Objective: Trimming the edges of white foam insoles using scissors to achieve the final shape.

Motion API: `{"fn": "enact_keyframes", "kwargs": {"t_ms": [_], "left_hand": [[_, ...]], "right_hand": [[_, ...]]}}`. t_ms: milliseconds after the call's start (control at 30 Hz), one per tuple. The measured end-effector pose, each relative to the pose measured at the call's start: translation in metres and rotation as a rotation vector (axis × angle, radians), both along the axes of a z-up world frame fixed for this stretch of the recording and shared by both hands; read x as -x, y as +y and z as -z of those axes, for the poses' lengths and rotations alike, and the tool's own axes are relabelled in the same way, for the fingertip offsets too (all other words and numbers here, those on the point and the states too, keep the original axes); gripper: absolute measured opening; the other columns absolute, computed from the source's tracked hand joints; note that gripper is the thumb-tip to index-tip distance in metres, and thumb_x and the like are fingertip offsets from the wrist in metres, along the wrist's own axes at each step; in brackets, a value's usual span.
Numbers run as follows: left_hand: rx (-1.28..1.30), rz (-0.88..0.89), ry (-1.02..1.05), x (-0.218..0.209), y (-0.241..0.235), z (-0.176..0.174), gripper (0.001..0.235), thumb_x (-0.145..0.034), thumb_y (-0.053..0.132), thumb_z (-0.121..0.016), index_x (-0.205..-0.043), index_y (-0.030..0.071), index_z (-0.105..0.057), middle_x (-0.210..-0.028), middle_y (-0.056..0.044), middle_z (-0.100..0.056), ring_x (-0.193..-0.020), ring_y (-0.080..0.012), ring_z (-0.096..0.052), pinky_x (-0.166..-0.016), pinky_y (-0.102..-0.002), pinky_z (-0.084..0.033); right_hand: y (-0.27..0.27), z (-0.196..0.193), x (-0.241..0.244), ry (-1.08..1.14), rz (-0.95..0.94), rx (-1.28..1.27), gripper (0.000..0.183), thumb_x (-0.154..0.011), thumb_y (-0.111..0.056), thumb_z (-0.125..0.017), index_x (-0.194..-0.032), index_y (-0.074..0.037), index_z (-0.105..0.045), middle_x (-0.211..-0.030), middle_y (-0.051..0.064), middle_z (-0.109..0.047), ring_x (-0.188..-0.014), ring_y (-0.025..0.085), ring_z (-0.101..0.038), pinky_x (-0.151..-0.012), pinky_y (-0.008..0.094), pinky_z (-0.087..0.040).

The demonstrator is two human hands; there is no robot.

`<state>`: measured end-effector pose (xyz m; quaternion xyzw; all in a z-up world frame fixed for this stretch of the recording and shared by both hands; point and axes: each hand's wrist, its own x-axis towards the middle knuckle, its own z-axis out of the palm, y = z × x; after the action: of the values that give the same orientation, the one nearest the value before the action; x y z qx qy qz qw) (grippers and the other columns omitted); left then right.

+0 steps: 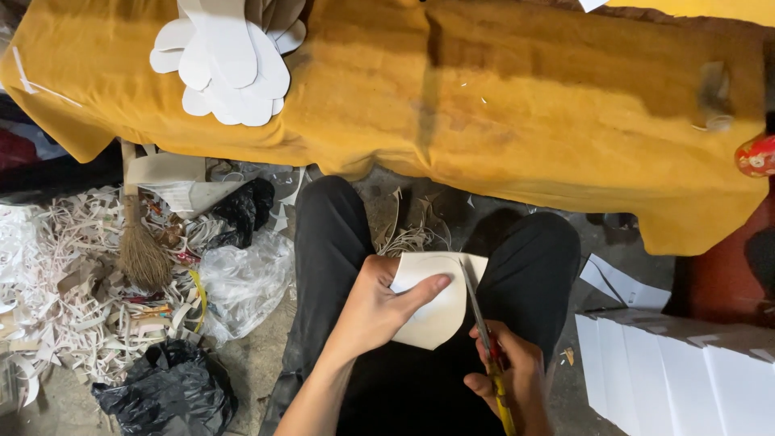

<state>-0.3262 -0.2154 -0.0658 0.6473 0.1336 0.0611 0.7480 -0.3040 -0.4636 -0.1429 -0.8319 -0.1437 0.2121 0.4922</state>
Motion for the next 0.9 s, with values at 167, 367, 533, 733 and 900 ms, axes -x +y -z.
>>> {"fn": "enact_keyframes", "kwargs": {"t_ms": [167,367,533,733,900], "left_hand": [[-0.061,0.131,0.020,-0.003,0.004,-0.006,0.055,-0.096,0.021,-0.076,-0.060,0.018,-0.035,-0.055,0.009,-0.033,-0.052,-0.0047,-0.029,-0.049,-0.027,-0.021],[-0.041,0.168,0.002,-0.004,0.009,-0.015,0.054,-0.097,0.021,-0.074,-0.060,0.018,-0.035,-0.056,0.009,-0.033,-0.053,-0.0044,-0.029,-0.051,-0.027,-0.022],[-0.105,0.187,0.045,-0.005,0.016,-0.013,0.059,-0.096,0.024,-0.077,-0.061,0.018,-0.029,-0.057,0.009,-0.027,-0.053,-0.0057,-0.024,-0.051,-0.030,-0.019],[-0.149,0.227,0.120,-0.009,0.019,-0.010,0.062,-0.094,0.026,-0.079,-0.059,0.017,-0.029,-0.056,0.008,-0.024,-0.052,-0.0067,-0.022,-0.049,-0.032,-0.016],[-0.196,0.291,0.142,-0.013,0.016,-0.002,0.064,-0.091,0.029,-0.081,-0.060,0.017,-0.027,-0.057,0.007,-0.025,-0.053,-0.0063,-0.026,-0.047,-0.033,-0.019]], "right_hand": [[-0.004,0.000,-0.006,0.038,-0.021,0.035,0.094,-0.053,-0.090,-0.059,-0.103,-0.012,-0.075,-0.068,0.000,-0.063,-0.056,0.009,-0.056,-0.054,0.026,-0.046],[-0.004,-0.001,-0.004,-0.006,-0.026,0.036,0.085,-0.059,-0.088,-0.059,-0.097,-0.014,-0.075,-0.065,-0.002,-0.065,-0.054,0.007,-0.059,-0.052,0.024,-0.049],[-0.006,0.000,-0.006,-0.014,-0.053,-0.041,0.078,-0.063,-0.080,-0.066,-0.094,-0.009,-0.072,-0.058,-0.003,-0.052,-0.049,0.005,-0.044,-0.048,0.024,-0.040],[-0.010,-0.003,-0.012,-0.099,-0.103,0.002,0.080,-0.065,-0.083,-0.062,-0.099,-0.011,-0.074,-0.060,-0.003,-0.059,-0.050,0.005,-0.050,-0.050,0.024,-0.043],[-0.018,0.006,-0.019,-0.028,-0.092,-0.020,0.093,-0.054,-0.086,-0.066,-0.105,-0.009,-0.076,-0.069,-0.001,-0.062,-0.061,0.008,-0.057,-0.056,0.023,-0.048]]}}
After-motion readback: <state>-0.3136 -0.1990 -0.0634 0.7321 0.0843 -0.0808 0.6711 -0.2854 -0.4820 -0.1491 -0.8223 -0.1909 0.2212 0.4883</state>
